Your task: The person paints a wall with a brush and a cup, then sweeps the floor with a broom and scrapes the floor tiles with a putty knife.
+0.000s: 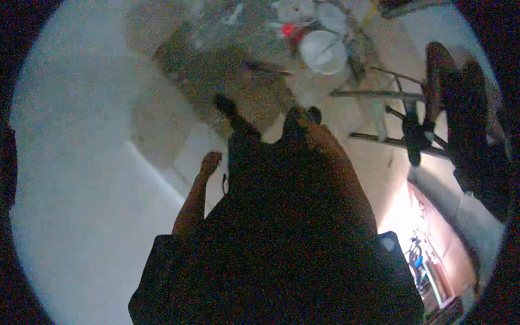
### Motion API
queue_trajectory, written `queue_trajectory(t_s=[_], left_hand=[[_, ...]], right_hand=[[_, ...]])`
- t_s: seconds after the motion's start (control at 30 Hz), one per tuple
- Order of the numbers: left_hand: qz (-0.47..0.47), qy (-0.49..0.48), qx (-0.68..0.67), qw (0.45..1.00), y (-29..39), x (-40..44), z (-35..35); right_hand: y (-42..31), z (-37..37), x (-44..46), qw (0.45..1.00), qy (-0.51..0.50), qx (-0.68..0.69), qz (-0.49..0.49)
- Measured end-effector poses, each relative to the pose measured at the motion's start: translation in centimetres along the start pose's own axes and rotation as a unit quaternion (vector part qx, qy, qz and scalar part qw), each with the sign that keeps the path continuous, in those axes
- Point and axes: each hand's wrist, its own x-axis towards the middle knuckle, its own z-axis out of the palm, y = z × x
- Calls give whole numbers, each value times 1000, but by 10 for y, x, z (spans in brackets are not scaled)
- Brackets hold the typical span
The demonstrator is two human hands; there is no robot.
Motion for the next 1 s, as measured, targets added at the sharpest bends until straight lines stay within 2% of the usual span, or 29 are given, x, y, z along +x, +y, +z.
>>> queue_trajectory(t_s=[0.03,0.07,0.1,0.13,0.17,0.23,0.27,0.3,0.37,0.4,0.43,0.5,0.6,0.63,0.67,0.7,0.77,0.8,0.83,0.87,0.93,0.97,1.0], left_hand=[[-136,16,-179,974,14,9,-41],[-260,38,-353,898,35,29,-86],[-265,37,-351,897,29,33,-79],[-309,41,-432,846,13,32,-71],[-349,46,-507,787,-1,29,-69],[-330,43,-513,791,-18,19,-84],[-311,44,-517,796,-10,14,-87],[-317,44,-513,796,-3,8,-85],[-370,-56,-478,794,9,3,-83],[-393,-107,-457,791,13,6,-79],[-391,-103,-448,797,9,10,-64],[-324,-53,-357,874,-1,5,-35],[-264,-29,-303,915,-17,18,-75],[-132,-121,-115,977,-15,35,-107],[-115,-126,-109,979,-23,42,-121],[-60,-143,-103,983,-32,53,-131],[29,-169,-98,980,-55,73,-134],[-170,-170,-342,908,-78,77,-120],[-361,-160,-545,740,-91,90,-113],[-347,-174,-540,747,-83,111,-121],[-232,-225,-440,838,-52,150,-144],[-249,-212,-486,811,-72,161,-119],[-238,-221,-479,815,-85,167,-103]], right_hand=[[16,-9,14,999,4,36,-26],[29,-16,30,999,-5,30,-24],[51,-30,45,991,-71,83,-75],[59,-30,51,974,-132,136,-123],[49,-21,49,974,-134,137,-121],[9,19,29,995,-14,100,-10],[0,26,19,995,-18,101,-5],[-8,27,12,985,-43,169,4],[-9,21,26,954,-83,287,26],[-2,12,38,952,-90,291,23],[4,3,50,948,-97,303,20],[32,-14,70,939,-104,328,25],[77,-18,71,925,-140,353,-35],[89,-16,62,968,-101,172,-149],[102,-12,52,966,-47,-13,-253],[123,-2,57,983,4,122,-141],[170,2,74,975,12,128,-180],[184,1,73,970,-4,111,-216],[168,4,49,963,-8,261,-73],[170,6,45,958,6,276,-77],[178,9,45,950,-5,298,97],[171,15,32,945,1,313,93],[155,31,5,939,67,326,84]])
